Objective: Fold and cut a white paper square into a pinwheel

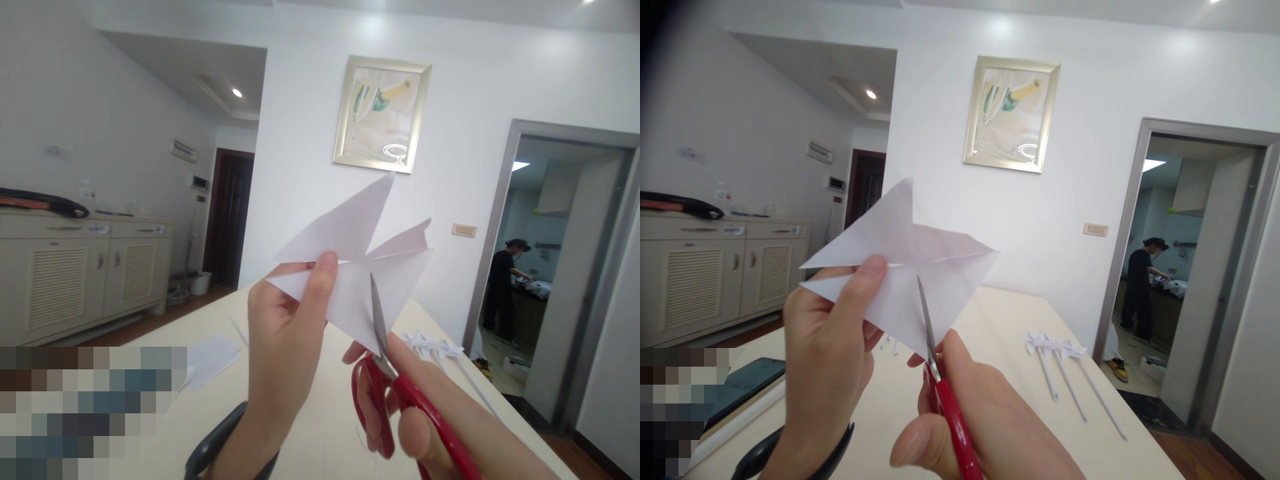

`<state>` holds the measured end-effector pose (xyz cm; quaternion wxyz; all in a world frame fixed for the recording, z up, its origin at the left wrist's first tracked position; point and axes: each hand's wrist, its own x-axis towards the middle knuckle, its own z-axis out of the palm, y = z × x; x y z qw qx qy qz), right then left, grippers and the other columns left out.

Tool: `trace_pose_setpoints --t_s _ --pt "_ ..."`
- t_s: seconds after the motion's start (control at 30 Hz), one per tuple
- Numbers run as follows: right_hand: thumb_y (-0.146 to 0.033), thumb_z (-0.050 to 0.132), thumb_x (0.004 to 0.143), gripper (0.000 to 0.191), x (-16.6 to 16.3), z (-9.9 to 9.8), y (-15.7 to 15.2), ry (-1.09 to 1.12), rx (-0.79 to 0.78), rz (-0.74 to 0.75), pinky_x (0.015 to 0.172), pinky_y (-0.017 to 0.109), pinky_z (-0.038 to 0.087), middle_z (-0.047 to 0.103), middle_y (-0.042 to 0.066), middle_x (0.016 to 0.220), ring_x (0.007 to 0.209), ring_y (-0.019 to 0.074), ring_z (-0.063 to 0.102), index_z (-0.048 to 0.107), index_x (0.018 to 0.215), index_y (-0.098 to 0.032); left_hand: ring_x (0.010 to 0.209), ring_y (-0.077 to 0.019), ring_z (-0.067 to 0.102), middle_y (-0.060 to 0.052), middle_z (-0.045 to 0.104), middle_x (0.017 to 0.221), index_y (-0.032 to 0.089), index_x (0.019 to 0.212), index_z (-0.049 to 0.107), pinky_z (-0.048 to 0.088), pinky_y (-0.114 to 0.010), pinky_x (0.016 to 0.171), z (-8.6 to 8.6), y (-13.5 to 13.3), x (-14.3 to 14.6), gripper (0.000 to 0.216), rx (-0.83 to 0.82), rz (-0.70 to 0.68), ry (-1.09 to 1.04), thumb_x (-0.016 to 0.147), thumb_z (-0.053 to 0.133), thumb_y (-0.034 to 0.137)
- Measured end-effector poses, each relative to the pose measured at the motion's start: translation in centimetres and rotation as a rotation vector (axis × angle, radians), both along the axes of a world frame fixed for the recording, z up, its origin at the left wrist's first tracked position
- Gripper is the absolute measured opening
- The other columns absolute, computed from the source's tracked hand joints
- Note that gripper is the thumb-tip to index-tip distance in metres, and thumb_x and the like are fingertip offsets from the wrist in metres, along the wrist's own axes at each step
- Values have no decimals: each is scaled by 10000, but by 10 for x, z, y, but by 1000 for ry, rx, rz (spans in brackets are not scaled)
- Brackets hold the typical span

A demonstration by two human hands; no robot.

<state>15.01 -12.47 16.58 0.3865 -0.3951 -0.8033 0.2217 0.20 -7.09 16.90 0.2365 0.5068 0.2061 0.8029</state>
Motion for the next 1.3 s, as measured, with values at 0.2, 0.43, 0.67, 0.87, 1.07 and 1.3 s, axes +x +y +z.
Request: trace_pose_setpoints --t_s 0.2,0.43,0.67,0.87,1.07,1.3 --pt "-691 449 759 524 2 1 -2 -37 28 -35 702 303 513 674 41 774 727 217 617 597 1043 -278 383 -67 345 64 379 444 187 576 460 273 -196 347 2 -2 4 313 -9 98 15 814 586 346" --pt "-688 445 763 496 -7 4 -5 20 55 -44 534 284 481 622 44 660 617 211 569 612 910 -245 379 -65 336 62 357 448 188 548 423 271 -199 336 4 -8 5 362 11 206 97 850 538 351" --pt "-665 499 732 486 -2 -14 3 114 13 -66 634 337 523 651 63 720 748 264 618 611 975 -260 375 -69 343 65 362 452 192 564 434 285 -210 355 3 -8 5 353 24 274 118 863 522 356" --pt "-709 487 702 521 -5 -11 6 145 -164 56 590 318 522 659 47 704 671 227 635 615 949 -269 369 -68 357 65 380 443 188 532 424 301 -210 363 3 -7 0 381 57 334 196 877 506 324" --pt "-772 411 699 610 -6 -11 1 106 -195 37 647 304 525 640 56 631 712 218 636 635 852 -226 348 -68 352 67 367 400 188 491 402 281 -215 340 6 -13 3 407 64 334 194 869 521 283" --pt "-796 350 704 656 -15 -13 9 319 -373 75 611 332 526 647 64 680 712 248 671 616 854 -216 344 -63 363 70 375 386 186 489 430 277 -200 333 8 -14 6 392 77 330 164 865 521 245"
